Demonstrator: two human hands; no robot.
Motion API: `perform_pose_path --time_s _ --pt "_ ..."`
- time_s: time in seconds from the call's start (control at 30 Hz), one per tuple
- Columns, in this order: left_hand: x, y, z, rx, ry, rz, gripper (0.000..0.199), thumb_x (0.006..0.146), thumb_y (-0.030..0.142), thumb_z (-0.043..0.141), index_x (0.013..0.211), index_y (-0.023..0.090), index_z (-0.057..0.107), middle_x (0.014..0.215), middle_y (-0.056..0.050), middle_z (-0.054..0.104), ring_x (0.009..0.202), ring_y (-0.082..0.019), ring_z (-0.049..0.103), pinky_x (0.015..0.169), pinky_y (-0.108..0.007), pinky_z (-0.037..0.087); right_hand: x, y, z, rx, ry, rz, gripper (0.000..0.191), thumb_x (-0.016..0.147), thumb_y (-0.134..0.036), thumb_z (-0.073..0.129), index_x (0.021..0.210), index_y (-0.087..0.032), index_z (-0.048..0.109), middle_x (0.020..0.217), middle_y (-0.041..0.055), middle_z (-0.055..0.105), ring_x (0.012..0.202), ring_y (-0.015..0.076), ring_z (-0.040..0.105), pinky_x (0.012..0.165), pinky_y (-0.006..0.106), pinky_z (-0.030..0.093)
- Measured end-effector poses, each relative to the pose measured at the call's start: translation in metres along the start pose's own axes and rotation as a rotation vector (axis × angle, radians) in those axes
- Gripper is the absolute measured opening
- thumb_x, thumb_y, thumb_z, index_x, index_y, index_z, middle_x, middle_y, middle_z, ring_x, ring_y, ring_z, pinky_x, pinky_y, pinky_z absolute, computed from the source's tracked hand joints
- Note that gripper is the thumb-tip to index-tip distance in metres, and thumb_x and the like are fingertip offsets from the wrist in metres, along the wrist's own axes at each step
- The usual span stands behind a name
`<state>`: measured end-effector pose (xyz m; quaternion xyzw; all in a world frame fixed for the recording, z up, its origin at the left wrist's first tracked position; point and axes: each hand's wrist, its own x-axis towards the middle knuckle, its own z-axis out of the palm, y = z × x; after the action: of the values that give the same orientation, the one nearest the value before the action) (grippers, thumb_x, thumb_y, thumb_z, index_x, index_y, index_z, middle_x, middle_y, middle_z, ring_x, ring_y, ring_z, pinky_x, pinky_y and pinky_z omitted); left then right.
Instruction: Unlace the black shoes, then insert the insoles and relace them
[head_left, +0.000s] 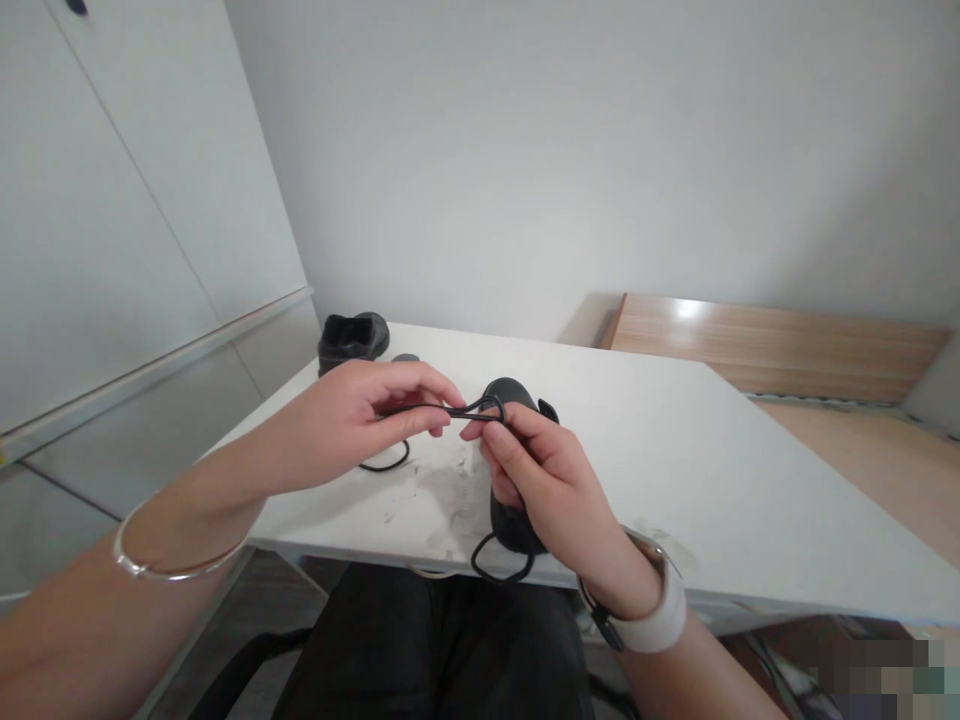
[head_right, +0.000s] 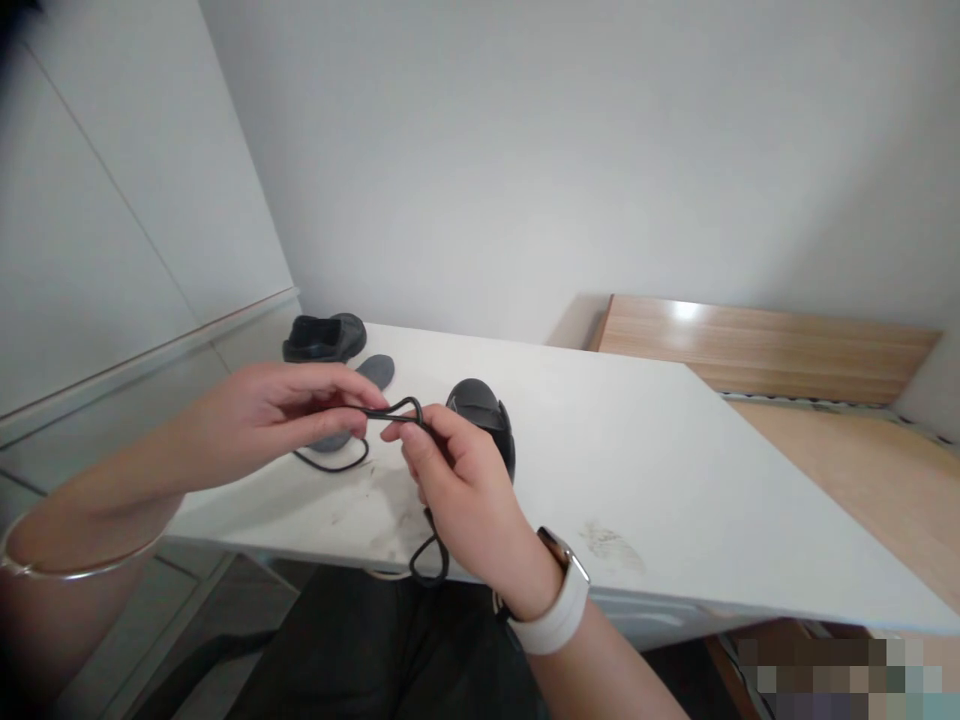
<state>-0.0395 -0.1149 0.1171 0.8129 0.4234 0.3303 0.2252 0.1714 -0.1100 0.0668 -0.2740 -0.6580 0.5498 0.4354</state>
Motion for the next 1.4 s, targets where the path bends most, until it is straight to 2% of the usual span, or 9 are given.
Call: perform_pose_path --time_s 0.1,0.3,0.47,0.6,0.77,1.0,1.2,1.3,1.4 --pt "-0.004 -0.013 0.001 0.059 -0.018 -0.053 0.019 0.09 0.035 0.064 0.098 0.021 0.073 0.076 0.0 0.072 0.064 -0.012 0.063 0.057 -0.019 0.044 -0.011 0.0 -0.006 0.001 0.04 0.001 0.031 0.097 -0.046 0.055 0.1 -0.017 0.066 0.063 -0.006 0.038 0.05 0.0067 0.029 0.045 0.022 0.022" --pt "-0.014 -0.031 0.002 -0.086 0.008 -0.165 0.019 0.088 0.038 0.067 0.094 0.02 0.073 0.076 -0.001 0.074 0.07 -0.015 0.068 0.059 -0.019 0.049 -0.025 -0.007 -0.011 -0.149 0.162 -0.03 0.028 0.097 -0.043 0.056 0.099 -0.017 0.068 0.067 -0.0029 0.048 0.057 0.0087 0.036 0.051 0.023 0.027" --pt "-0.015 -0.01 0.006 0.008 -0.06 -0.057 0.014 0.087 0.034 0.068 0.09 0.025 0.078 0.074 0.001 0.073 0.066 -0.012 0.065 0.059 -0.017 0.047 -0.027 -0.011 -0.004 -0.151 -0.033 0.033 0.025 0.091 -0.04 0.067 0.103 -0.018 0.066 0.082 0.0001 0.061 0.073 0.0119 0.053 0.064 0.025 0.039" --pt "-0.018 0.008 0.01 0.047 -0.102 0.005 0.014 0.088 0.032 0.066 0.089 0.028 0.079 0.075 0.002 0.072 0.064 -0.011 0.063 0.059 -0.016 0.046 -0.028 -0.01 0.003 -0.038 -0.094 0.076 0.026 0.088 -0.038 0.072 0.101 -0.02 0.06 0.067 -0.0065 0.05 0.061 0.0086 0.045 0.057 0.023 0.034" --pt "-0.029 0.005 0.012 -0.142 0.085 -0.161 0.006 0.081 0.03 0.075 0.085 0.028 0.079 0.074 0.001 0.072 0.061 -0.011 0.061 0.053 -0.015 0.045 -0.034 -0.012 0.008 -0.103 0.038 -0.023 0.023 0.097 -0.038 0.059 0.086 -0.018 0.059 0.065 -0.0057 0.045 0.059 0.0078 0.038 0.054 0.023 0.029" --pt "-0.027 0.003 0.039 -0.944 0.189 -0.285 0.014 0.072 0.032 0.087 0.082 0.026 0.08 0.061 0.0 0.067 0.049 -0.007 0.055 0.047 -0.015 0.048 -0.035 -0.002 0.018 0.106 0.058 -0.023 0.024 0.096 -0.043 0.061 0.097 -0.019 0.063 0.056 -0.009 0.032 0.05 0.0068 0.022 0.046 0.024 0.015" --pt "-0.022 0.002 0.053 -1.201 0.237 -0.351 0.021 0.064 0.032 0.093 0.08 0.025 0.081 0.072 -0.002 0.075 0.051 -0.006 0.057 0.047 -0.012 0.051 -0.029 0.004 0.026 0.386 0.125 -0.059 0.018 0.093 -0.039 0.064 0.091 -0.021 0.059 0.054 -0.0083 0.043 0.043 0.006 0.034 0.042 0.02 0.027" --pt "-0.013 -0.003 0.04 -1.248 0.354 -0.319 0.026 0.058 0.03 0.095 0.078 0.023 0.08 0.069 0.002 0.075 0.052 -0.005 0.06 0.047 -0.01 0.052 -0.022 -0.002 0.017 0.368 0.269 -0.129 0.014 0.092 -0.035 0.065 0.09 -0.021 0.063 0.074 -0.0005 0.063 0.063 0.0103 0.058 0.061 0.024 0.048" --pt "0.003 -0.006 0.011 -1.212 0.578 -0.15 0.015 0.073 0.028 0.087 0.084 0.022 0.077 0.075 0.006 0.076 0.065 -0.007 0.068 0.055 -0.009 0.055 -0.011 -0.02 -0.01 0.312 0.447 -0.255 0.012 0.093 -0.031 0.063 0.085 -0.023 0.065 0.092 0.0023 0.065 0.087 0.0135 0.061 0.084 0.03 0.05"
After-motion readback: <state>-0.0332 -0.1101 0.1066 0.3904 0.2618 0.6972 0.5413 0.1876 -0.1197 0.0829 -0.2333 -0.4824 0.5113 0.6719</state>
